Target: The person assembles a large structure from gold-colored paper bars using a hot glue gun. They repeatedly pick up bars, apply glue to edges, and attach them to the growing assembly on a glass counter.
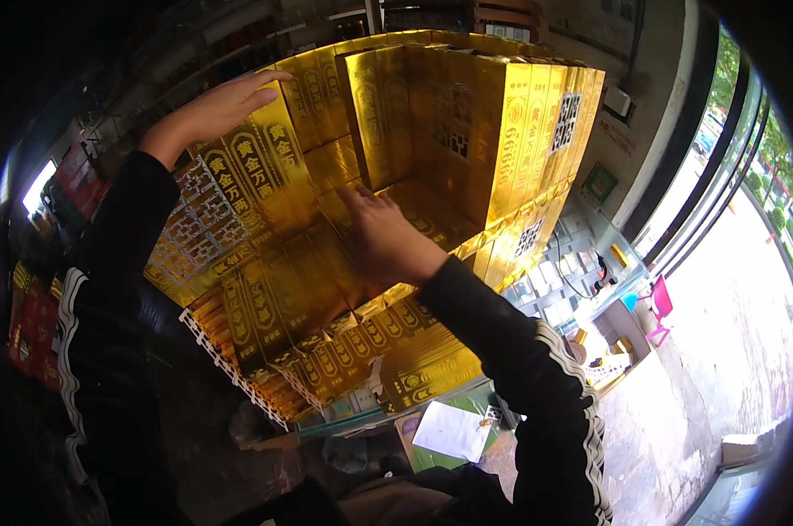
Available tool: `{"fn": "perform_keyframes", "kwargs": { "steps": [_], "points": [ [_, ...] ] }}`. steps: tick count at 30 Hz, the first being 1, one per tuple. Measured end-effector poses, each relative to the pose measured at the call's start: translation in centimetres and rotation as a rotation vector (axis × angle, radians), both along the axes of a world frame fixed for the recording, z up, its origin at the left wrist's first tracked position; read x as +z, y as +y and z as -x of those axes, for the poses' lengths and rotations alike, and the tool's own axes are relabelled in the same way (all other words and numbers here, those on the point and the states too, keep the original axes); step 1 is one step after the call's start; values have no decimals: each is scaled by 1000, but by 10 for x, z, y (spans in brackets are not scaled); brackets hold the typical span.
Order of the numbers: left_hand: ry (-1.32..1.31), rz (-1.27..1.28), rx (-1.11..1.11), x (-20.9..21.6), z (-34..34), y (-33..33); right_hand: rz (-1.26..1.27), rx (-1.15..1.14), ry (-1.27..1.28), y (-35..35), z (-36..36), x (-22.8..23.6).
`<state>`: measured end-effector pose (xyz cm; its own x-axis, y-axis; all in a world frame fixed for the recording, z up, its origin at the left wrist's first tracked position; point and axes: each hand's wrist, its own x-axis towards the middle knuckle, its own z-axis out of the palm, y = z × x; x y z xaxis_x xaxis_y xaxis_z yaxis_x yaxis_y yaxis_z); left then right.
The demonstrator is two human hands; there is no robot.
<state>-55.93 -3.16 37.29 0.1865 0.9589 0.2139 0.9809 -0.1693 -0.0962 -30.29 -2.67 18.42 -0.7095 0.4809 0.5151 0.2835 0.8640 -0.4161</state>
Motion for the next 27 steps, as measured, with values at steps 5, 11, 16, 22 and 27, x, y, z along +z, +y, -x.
{"fn": "perform_keyframes", "kwargs": {
  "steps": [5, 11, 16, 22, 27],
  "points": [
    [-24, -20, -27, -5, 7, 1, -46, -34, 37, -8, -58, 10],
    [36, -18, 6, 2, 3, 2, 140, -65, 55, -37, -133, 24],
    [-240, -177, 37, 17, -11, -9, 205, -230, 43, -65, -192, 26],
    [-271, -96, 247, 34, -29, -15, 352, -293, 49, -80, -257, 3],
    [-365, -26, 372, 39, -18, -32, 385, -334, 60, -78, -296, -19]
  ]
}}
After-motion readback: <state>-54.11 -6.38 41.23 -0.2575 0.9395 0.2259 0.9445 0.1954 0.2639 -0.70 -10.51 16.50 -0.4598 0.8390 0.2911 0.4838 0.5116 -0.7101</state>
